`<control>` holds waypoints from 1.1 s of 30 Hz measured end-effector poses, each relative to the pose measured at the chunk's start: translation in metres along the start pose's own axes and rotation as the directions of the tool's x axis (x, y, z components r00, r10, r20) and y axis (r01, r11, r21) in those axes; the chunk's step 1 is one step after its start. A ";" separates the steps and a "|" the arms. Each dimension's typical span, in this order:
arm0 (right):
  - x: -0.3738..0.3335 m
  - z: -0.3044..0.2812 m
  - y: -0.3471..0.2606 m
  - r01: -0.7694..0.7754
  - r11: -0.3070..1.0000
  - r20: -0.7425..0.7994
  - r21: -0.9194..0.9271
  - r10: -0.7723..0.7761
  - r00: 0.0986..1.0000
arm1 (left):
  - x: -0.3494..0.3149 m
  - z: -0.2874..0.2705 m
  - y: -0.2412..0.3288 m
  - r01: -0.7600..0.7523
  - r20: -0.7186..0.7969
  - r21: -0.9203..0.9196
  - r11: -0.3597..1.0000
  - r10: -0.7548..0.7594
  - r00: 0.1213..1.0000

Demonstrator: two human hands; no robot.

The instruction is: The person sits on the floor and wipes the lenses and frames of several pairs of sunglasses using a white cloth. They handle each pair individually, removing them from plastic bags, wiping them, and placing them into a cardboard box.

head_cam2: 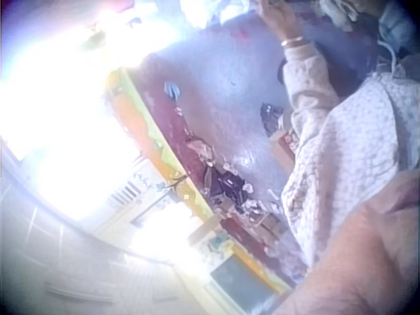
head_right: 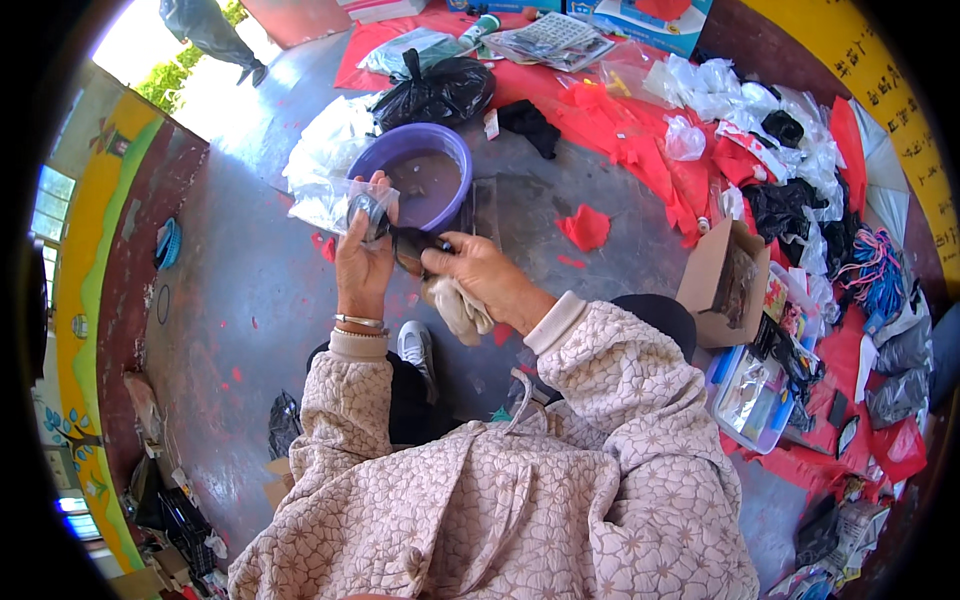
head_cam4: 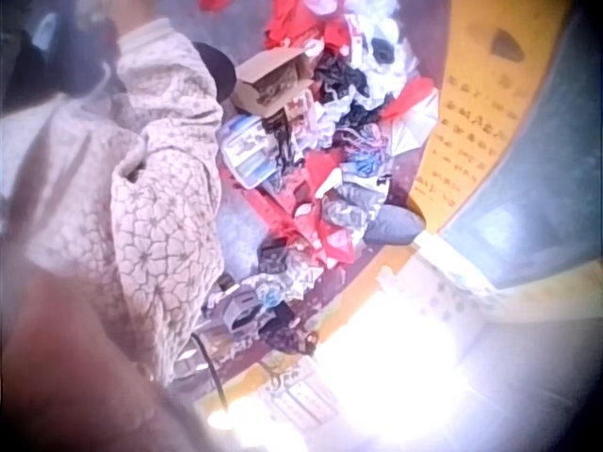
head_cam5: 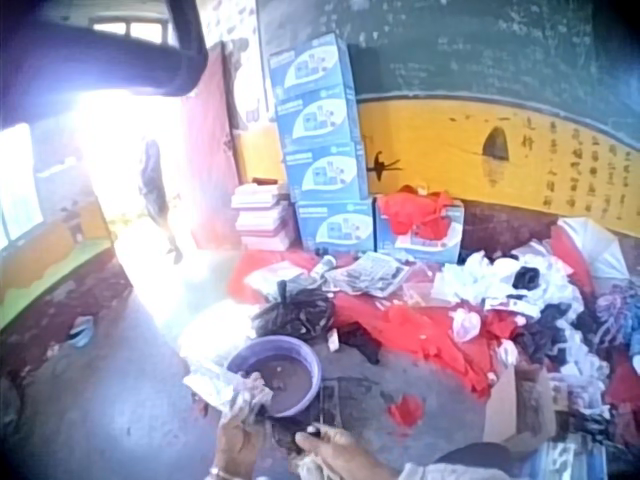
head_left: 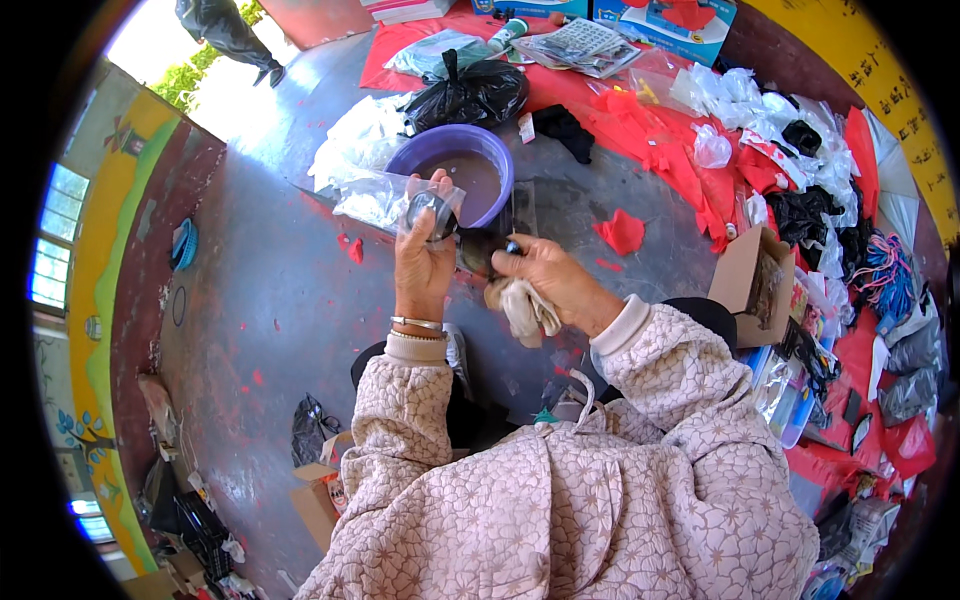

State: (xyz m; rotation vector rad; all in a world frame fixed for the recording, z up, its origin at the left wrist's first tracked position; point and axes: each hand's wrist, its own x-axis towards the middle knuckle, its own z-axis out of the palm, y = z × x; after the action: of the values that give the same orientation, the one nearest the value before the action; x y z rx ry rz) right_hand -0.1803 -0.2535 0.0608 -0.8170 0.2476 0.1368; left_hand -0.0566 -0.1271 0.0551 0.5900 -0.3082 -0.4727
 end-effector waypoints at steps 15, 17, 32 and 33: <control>0.006 -0.008 -0.013 0.120 0.981 -0.040 -0.155 -0.127 0.991 | -0.021 0.021 -0.008 0.223 0.122 0.216 0.951 -0.253 0.960; 0.007 -0.002 -0.014 0.138 0.983 -0.069 -0.123 -0.147 0.987 | -0.024 0.023 -0.009 0.273 0.130 0.241 0.931 -0.310 0.942; 0.014 -0.013 -0.012 0.372 0.502 -0.031 -0.781 -0.626 0.779 | -0.041 0.018 -0.033 0.429 -0.003 0.388 0.816 -0.464 0.886; 0.015 -0.010 -0.012 0.403 0.554 -0.031 -0.729 -0.615 0.788 | -0.041 0.016 -0.033 0.429 0.025 0.416 0.802 -0.482 0.876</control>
State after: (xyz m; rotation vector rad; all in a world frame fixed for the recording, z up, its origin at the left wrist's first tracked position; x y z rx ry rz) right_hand -0.1653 -0.2692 0.0588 -1.6521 0.2132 -0.5006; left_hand -0.1086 -0.1372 0.0421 1.0490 -0.3925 -0.9340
